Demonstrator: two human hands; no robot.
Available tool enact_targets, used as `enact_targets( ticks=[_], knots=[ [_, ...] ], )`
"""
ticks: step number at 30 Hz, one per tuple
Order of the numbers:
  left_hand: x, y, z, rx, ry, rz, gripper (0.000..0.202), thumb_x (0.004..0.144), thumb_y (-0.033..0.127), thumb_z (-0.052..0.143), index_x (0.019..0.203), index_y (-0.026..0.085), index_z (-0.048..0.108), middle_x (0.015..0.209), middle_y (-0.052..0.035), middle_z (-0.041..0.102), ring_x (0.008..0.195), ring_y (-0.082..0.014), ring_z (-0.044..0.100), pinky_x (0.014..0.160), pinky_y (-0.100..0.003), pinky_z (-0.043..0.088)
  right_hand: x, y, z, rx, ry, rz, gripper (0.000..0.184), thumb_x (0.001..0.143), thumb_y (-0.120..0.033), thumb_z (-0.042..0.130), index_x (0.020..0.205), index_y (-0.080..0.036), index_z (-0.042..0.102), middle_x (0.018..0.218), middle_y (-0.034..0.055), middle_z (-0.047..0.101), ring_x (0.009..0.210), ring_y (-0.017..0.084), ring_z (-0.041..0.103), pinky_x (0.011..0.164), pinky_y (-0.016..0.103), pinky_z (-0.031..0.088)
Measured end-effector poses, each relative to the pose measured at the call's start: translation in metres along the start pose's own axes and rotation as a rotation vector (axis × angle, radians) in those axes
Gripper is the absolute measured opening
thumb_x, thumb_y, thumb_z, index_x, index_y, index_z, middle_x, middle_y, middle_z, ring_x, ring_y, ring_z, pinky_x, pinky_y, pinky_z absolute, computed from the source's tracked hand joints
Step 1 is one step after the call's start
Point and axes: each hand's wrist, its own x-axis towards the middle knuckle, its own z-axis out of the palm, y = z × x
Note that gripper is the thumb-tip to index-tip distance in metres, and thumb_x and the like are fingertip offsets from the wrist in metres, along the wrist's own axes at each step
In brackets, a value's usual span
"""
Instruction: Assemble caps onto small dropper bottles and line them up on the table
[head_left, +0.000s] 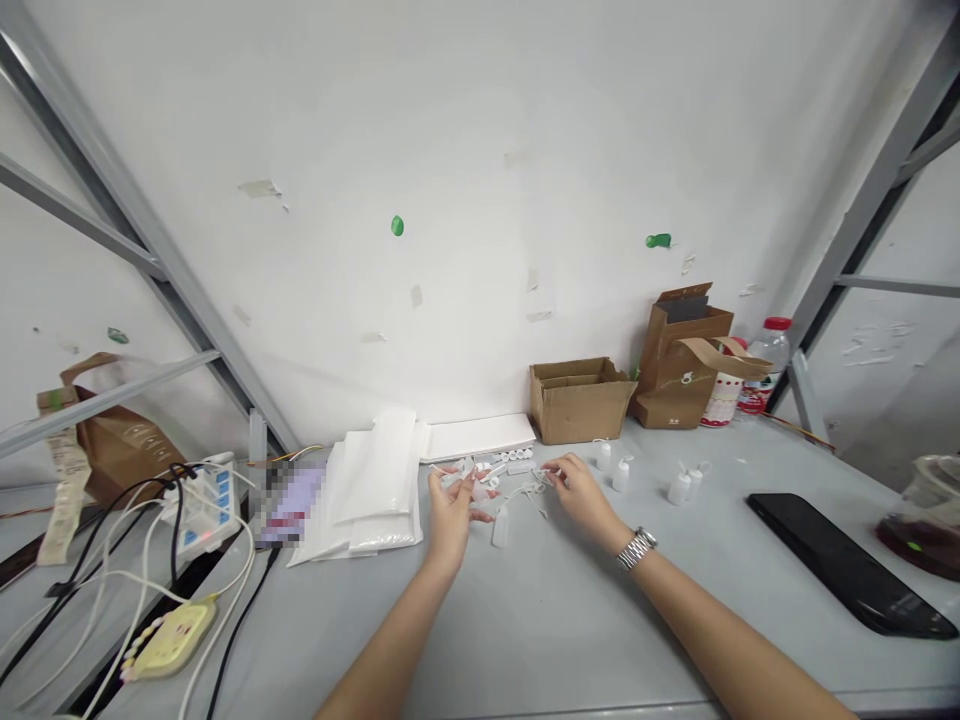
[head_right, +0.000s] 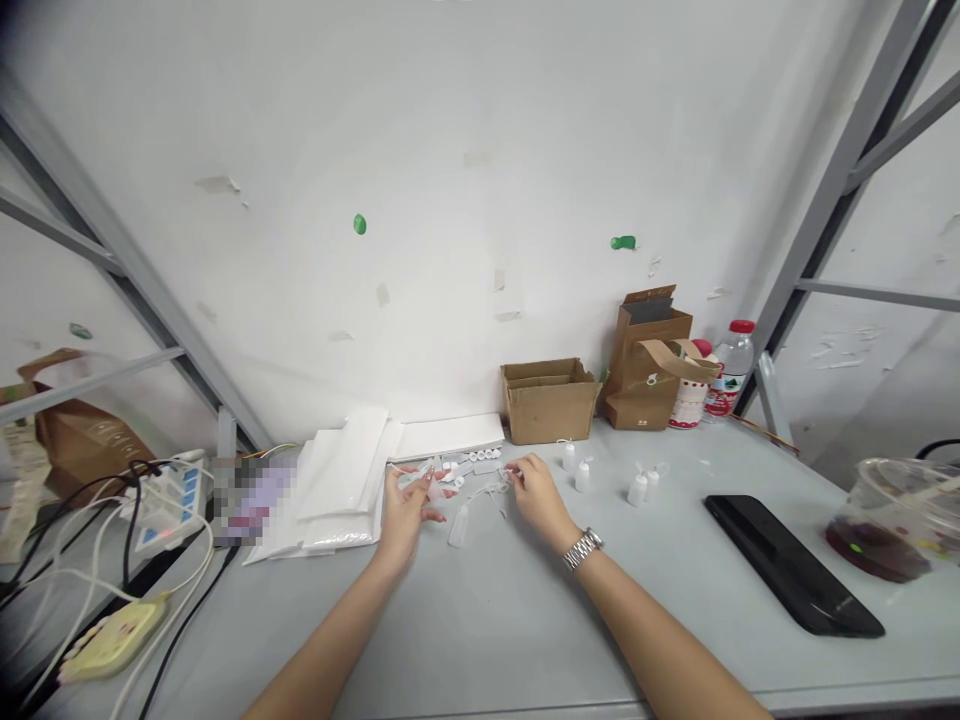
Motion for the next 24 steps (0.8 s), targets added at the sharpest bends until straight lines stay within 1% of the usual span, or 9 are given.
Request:
enact_targets(
  ticks=[3,6,9,12,15,19,22,24],
  knots=[
    [0.002,-0.001,0.000,0.008,0.016,-0.001,0.042,0.070,0.044,0.059,0.085,0.026,0.025,0.086,-0.0047,0.066,0.064,-0.0192,0.066,0.038,-0.020,0.043,0.012,-0.002,0.005,-0.143,-0.006,-0.068,0.022,0.083,-0.014,0.039,0.094,-0.014,0.059,0.093,0.0103,0.056,0.089,0.021,0.049,0.081,0.034,0.039],
    [0.003,-0.001,0.001,-0.004,0.002,-0.017,0.044,0.068,0.045,0.061,0.080,0.025,0.024,0.088,-0.0060,0.066,0.065,-0.0204,0.066,0.039,-0.022,0.044,0.031,-0.001,0.008,-0.287,-0.045,-0.125,0.028,0.083,-0.008,0.036,0.097,-0.013,0.060,0.096,0.0121,0.057,0.089,0.023,0.047,0.081,0.034,0.036],
    [0.003,-0.001,0.003,-0.011,-0.023,-0.047,0.046,0.065,0.044,0.064,0.076,0.024,0.025,0.089,-0.0078,0.066,0.067,-0.0223,0.066,0.041,-0.025,0.046,0.048,0.005,0.012,-0.306,-0.125,-0.179,0.029,0.079,-0.002,0.039,0.090,-0.014,0.063,0.091,0.0112,0.059,0.086,0.022,0.047,0.079,0.032,0.036],
    [0.002,-0.001,0.004,-0.029,-0.019,-0.065,0.046,0.063,0.044,0.066,0.074,0.023,0.027,0.085,-0.0076,0.066,0.070,-0.0234,0.066,0.043,-0.026,0.048,0.058,0.014,0.016,-0.293,-0.201,-0.223,0.026,0.077,-0.002,0.043,0.083,-0.015,0.065,0.085,0.0088,0.061,0.082,0.020,0.049,0.076,0.029,0.037],
    [0.001,-0.002,0.005,-0.050,-0.009,-0.063,0.043,0.064,0.043,0.066,0.074,0.022,0.029,0.082,-0.0065,0.067,0.075,-0.0235,0.066,0.047,-0.027,0.049,0.061,0.022,0.020,-0.278,-0.223,-0.230,0.024,0.076,-0.002,0.045,0.085,-0.012,0.065,0.086,0.0099,0.060,0.084,0.019,0.050,0.077,0.028,0.038],
    [0.000,-0.004,0.005,-0.052,-0.035,-0.047,0.041,0.063,0.038,0.068,0.076,0.022,0.032,0.079,-0.0045,0.067,0.082,-0.0233,0.065,0.054,-0.027,0.049,0.056,0.027,0.020,-0.258,-0.190,-0.200,0.024,0.077,-0.003,0.042,0.085,-0.010,0.064,0.085,0.0123,0.057,0.082,0.020,0.050,0.077,0.030,0.039],
    [0.000,-0.007,0.006,-0.016,-0.067,-0.051,0.042,0.061,0.036,0.070,0.074,0.022,0.033,0.077,-0.0039,0.067,0.082,-0.0225,0.065,0.053,-0.025,0.047,0.048,0.023,0.014,-0.226,-0.145,-0.173,0.024,0.078,-0.005,0.041,0.081,-0.012,0.064,0.083,0.0109,0.056,0.081,0.020,0.050,0.075,0.032,0.040],
    [-0.001,-0.008,0.007,0.001,-0.095,-0.066,0.043,0.059,0.037,0.071,0.074,0.022,0.033,0.077,-0.0043,0.067,0.079,-0.0219,0.065,0.051,-0.023,0.044,0.040,0.016,0.009,-0.200,-0.106,-0.158,0.023,0.081,-0.009,0.041,0.084,-0.013,0.063,0.085,0.0100,0.056,0.082,0.019,0.050,0.076,0.032,0.041]
  ],
)
